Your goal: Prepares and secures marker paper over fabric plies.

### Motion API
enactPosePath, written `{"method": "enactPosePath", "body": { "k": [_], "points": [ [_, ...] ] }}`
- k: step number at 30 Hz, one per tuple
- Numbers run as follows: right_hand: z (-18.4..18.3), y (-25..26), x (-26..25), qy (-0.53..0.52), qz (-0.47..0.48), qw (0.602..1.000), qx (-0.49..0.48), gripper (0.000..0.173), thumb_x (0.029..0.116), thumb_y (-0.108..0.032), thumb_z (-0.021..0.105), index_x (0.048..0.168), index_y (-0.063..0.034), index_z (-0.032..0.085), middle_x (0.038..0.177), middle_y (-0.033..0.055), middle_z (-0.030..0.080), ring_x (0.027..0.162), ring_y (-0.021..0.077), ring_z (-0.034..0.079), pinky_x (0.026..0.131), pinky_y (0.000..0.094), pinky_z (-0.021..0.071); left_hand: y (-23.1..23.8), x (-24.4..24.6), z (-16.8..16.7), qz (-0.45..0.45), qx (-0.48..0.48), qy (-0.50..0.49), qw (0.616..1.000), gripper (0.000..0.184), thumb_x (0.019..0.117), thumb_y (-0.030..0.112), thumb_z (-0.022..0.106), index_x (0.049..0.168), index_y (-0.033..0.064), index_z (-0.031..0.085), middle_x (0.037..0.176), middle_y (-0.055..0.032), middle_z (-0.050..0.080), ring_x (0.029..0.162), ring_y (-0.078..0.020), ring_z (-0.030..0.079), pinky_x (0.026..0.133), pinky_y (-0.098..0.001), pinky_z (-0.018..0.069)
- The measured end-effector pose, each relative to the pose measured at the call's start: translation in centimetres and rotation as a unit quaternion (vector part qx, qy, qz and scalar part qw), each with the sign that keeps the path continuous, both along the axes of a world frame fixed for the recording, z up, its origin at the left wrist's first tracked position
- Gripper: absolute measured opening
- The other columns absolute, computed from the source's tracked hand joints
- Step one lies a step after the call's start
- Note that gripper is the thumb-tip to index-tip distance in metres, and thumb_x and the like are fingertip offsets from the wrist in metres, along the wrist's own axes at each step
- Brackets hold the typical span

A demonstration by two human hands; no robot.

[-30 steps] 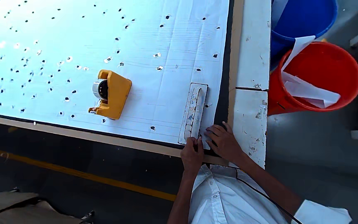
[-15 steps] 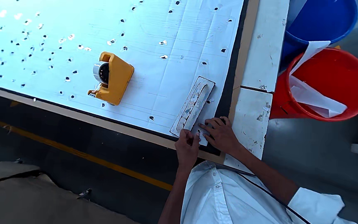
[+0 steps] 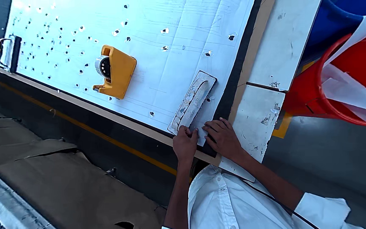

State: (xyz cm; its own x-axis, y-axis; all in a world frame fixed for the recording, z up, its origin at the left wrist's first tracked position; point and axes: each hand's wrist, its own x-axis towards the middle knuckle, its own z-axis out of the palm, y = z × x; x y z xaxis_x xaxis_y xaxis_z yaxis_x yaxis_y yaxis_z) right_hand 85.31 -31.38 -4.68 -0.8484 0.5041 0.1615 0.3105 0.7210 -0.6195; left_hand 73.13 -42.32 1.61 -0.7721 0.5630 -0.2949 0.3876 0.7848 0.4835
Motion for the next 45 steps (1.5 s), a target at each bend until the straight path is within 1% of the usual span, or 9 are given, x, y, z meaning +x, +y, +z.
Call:
{"method": "enactPosePath", "body": {
  "k": [10, 17, 25, 29, 33, 36, 40, 42, 45],
  "points": [
    [0.5, -0.5, -0.5, -0.051, 0.008, 0.998, 0.043, 0.047, 0.0972, -0.027, 0.054, 0.142, -0.0354, 0.062, 0.133, 0.0053, 0.062, 0.129, 0.0282, 0.054, 0.116, 0.0578, 0.0276, 0.1, -1.7, 1.3, -0.069, -0.124, 0.113, 0.983, 0.043, 0.0959, 0.048, 0.069, 0.084, 0.0076, 0.06, 0.062, -0.0109, 0.057, 0.061, -0.0332, 0.061, 0.052, -0.0513, 0.0454],
    [0.5, -1.8, -0.7, -0.102, 0.019, 0.991, 0.089, 0.049, 0.0992, -0.032, 0.047, 0.147, -0.0394, 0.055, 0.142, 0.0085, 0.056, 0.137, 0.0322, 0.047, 0.115, 0.0674, 0.0215, -5.9, -7.8, 1.4, -0.138, 0.074, 0.057, 0.986, 0.032, 0.0918, 0.031, 0.076, 0.076, 0.0078, 0.061, 0.057, -0.001, 0.051, 0.049, -0.0177, 0.052, 0.047, -0.0409, 0.046],
    [1.6, -0.4, -0.1, -0.126, 0.109, 0.976, 0.141, 0.04, 0.1045, -0.051, 0.042, 0.141, -0.0483, 0.058, 0.151, 0.0065, 0.05, 0.139, 0.0336, 0.043, 0.111, 0.0716, 0.0223, -6.5, -25.6, 2.6, -0.106, 0.231, 0.096, 0.962, 0.028, 0.1005, 0.023, 0.067, 0.092, -0.0028, 0.06, 0.071, -0.0125, 0.06, 0.058, -0.0223, 0.059, 0.055, -0.0419, 0.0506],
    [2.9, -2.6, -0.6, -0.031, 0.145, 0.979, 0.137, 0.038, 0.1055, -0.051, 0.042, 0.125, -0.0375, 0.072, 0.139, 0.0019, 0.06, 0.136, 0.0244, 0.048, 0.117, 0.0608, 0.0243, -5.5, -34.0, 3.5, -0.023, 0.292, 0.158, 0.943, 0.038, 0.1025, 0.03, 0.063, 0.115, -0.0063, 0.06, 0.11, -0.0237, 0.065, 0.1, -0.032, 0.066, 0.081, -0.048, 0.0562],
    [6.0, -5.4, -8.3, 0.118, 0.051, 0.984, 0.123, 0.035, 0.1055, -0.045, 0.046, 0.112, -0.0232, 0.073, 0.114, 0.0004, 0.066, 0.116, 0.0136, 0.059, 0.112, 0.0428, 0.0395, -4.1, -39.8, 4.2, -0.011, 0.288, 0.064, 0.955, 0.059, 0.1014, 0.041, 0.061, 0.136, -0.0068, 0.054, 0.141, -0.0311, 0.051, 0.128, -0.0412, 0.055, 0.1, -0.0548, 0.0499],
    [7.5, -6.5, -18.0, 0.17, 0.016, 0.98, 0.101, 0.034, 0.1039, -0.039, 0.05, 0.106, -0.0159, 0.075, 0.104, 0.002, 0.071, 0.101, 0.0147, 0.065, 0.097, 0.0389, 0.0502, -3.0, -41.6, 3.4, 0.027, 0.284, -0.114, 0.952, 0.056, 0.1035, 0.044, 0.056, 0.138, 0.0001, 0.055, 0.139, -0.0228, 0.055, 0.122, -0.0364, 0.058, 0.098, -0.0583, 0.0499],
    [8.0, -7.0, -30.4, 0.103, -0.054, 0.992, -0.052, 0.035, 0.0999, -0.029, 0.063, 0.127, -0.006, 0.068, 0.114, 0.014, 0.068, 0.095, 0.0278, 0.068, 0.079, 0.0479, 0.0568, -2.5, -42.4, 3.5, 0.037, 0.283, -0.199, 0.937, 0.045, 0.1068, 0.037, 0.053, 0.134, 0.0016, 0.059, 0.13, -0.0191, 0.061, 0.115, -0.0329, 0.06, 0.093, -0.0569, 0.0496],
    [8.4, -7.0, -34.6, 0.048, -0.081, 0.987, -0.131, 0.049, 0.0999, -0.029, 0.066, 0.142, -0.0059, 0.055, 0.125, 0.0178, 0.062, 0.102, 0.034, 0.065, 0.08, 0.0524, 0.0551, -2.1, -43.0, 3.4, 0.031, 0.257, -0.212, 0.942, 0.045, 0.1074, 0.038, 0.052, 0.133, 0.0016, 0.061, 0.13, -0.0202, 0.062, 0.116, -0.0351, 0.06, 0.093, -0.0591, 0.0489],
    [7.3, -6.1, -39.9, -0.007, -0.101, 0.986, -0.131, 0.057, 0.0968, -0.034, 0.069, 0.145, -0.0086, 0.053, 0.129, 0.0194, 0.061, 0.111, 0.0378, 0.063, 0.085, 0.0557, 0.0529, -1.2, -44.7, 2.7, -0.005, 0.218, -0.211, 0.953, 0.041, 0.1074, 0.034, 0.053, 0.129, 0.001, 0.063, 0.126, -0.0238, 0.062, 0.113, -0.0389, 0.061, 0.092, -0.0625, 0.0491]
  ]
}}
